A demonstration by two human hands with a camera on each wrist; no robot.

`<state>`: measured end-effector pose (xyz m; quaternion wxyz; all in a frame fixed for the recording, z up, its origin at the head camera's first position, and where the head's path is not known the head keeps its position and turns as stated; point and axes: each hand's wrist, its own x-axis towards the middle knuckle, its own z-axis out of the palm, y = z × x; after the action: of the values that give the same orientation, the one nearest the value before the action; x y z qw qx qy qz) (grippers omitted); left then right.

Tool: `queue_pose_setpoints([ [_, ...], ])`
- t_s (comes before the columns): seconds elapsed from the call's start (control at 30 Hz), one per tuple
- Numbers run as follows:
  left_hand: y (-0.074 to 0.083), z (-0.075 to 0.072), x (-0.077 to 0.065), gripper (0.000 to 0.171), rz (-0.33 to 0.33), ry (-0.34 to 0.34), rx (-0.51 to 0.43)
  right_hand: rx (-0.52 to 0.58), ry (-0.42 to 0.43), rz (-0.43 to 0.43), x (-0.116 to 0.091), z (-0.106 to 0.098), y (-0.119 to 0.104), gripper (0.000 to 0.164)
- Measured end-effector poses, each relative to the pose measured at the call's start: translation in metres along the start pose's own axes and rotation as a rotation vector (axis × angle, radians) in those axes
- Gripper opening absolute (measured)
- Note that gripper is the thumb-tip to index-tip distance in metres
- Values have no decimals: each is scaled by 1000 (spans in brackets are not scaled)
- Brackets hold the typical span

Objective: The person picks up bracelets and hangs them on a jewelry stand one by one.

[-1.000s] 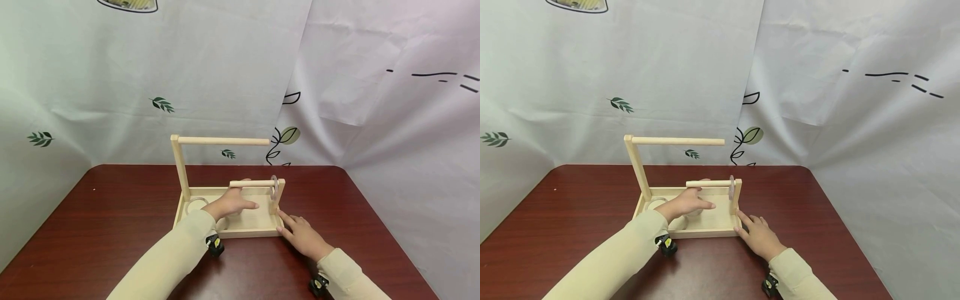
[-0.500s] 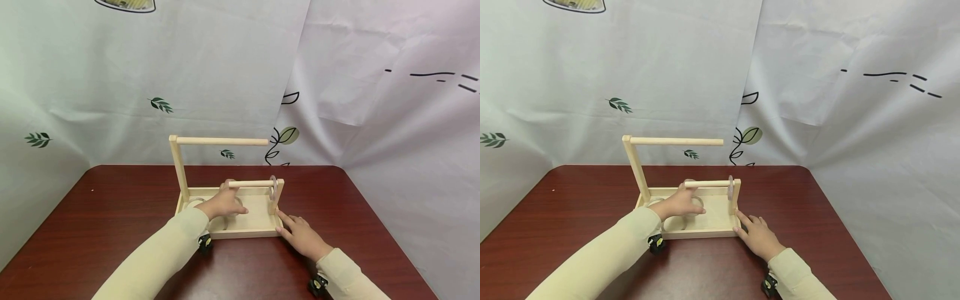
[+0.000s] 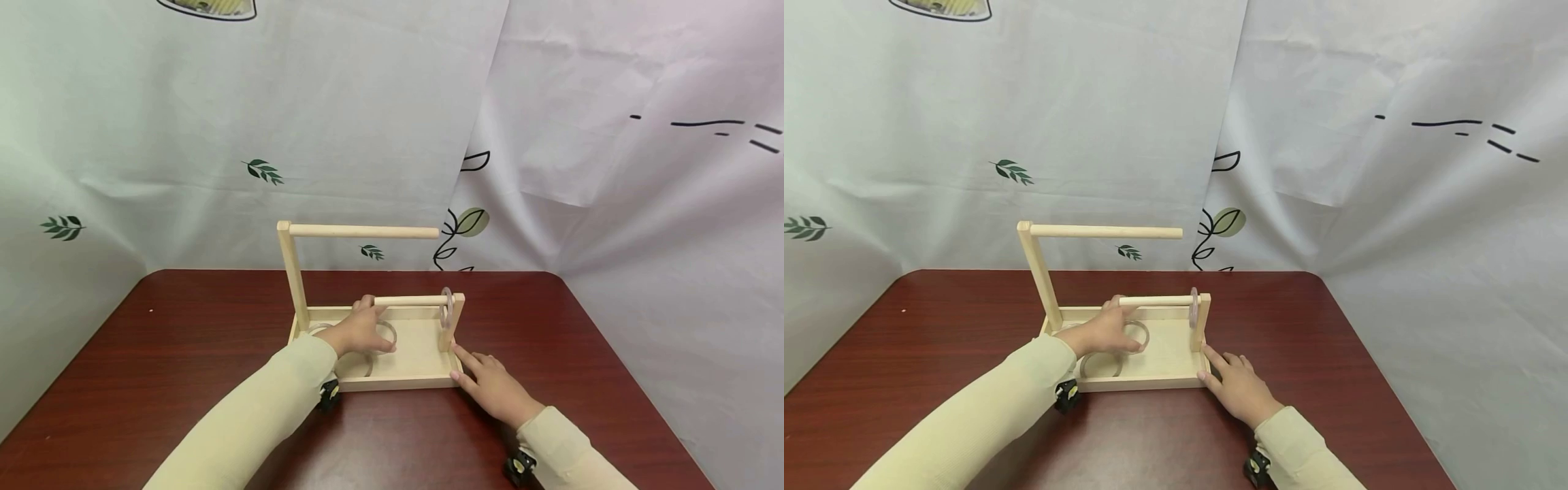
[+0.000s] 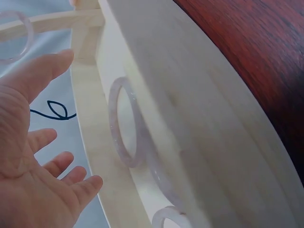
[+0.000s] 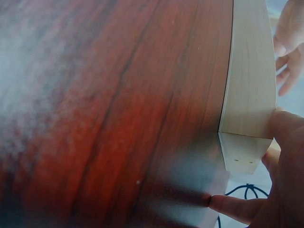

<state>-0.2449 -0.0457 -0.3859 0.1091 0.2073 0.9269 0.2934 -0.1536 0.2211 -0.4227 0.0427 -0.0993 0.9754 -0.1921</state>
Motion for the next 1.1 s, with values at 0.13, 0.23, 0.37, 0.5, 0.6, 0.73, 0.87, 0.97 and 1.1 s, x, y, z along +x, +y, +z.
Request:
queue_pose_setpoints([
  [0.13, -4, 5, 3, 92, -1, -8, 8, -1, 4, -1, 0, 0, 0, 56],
  [0.23, -6, 8, 5, 93, 8, -10, 10, -1, 5, -2, -1, 0, 0, 56],
  [0.37, -7, 10, 6, 93, 11, -20, 36, -1, 6, -1, -1, 0, 0, 56],
  [0.5, -7, 9, 5, 93, 6, -40, 66, 1, 7, -2, -1, 0, -1, 56],
  [0.6, -6, 8, 3, 94, 2, -60, 82, 1, 7, -3, -1, 0, -1, 56],
  [0.73, -5, 8, 1, 95, -10, -79, 91, 0, 6, -1, -1, 0, -1, 56],
  [0.87, -5, 8, 0, 96, -15, -92, 105, 2, 7, -3, -1, -1, -1, 56],
  [0.97, -6, 10, -1, 98, -15, -103, 118, 1, 5, -2, -1, -1, -2, 56],
  [1.1, -5, 10, -2, 99, -27, -117, 123, 1, 4, 3, -1, -1, -1, 56],
])
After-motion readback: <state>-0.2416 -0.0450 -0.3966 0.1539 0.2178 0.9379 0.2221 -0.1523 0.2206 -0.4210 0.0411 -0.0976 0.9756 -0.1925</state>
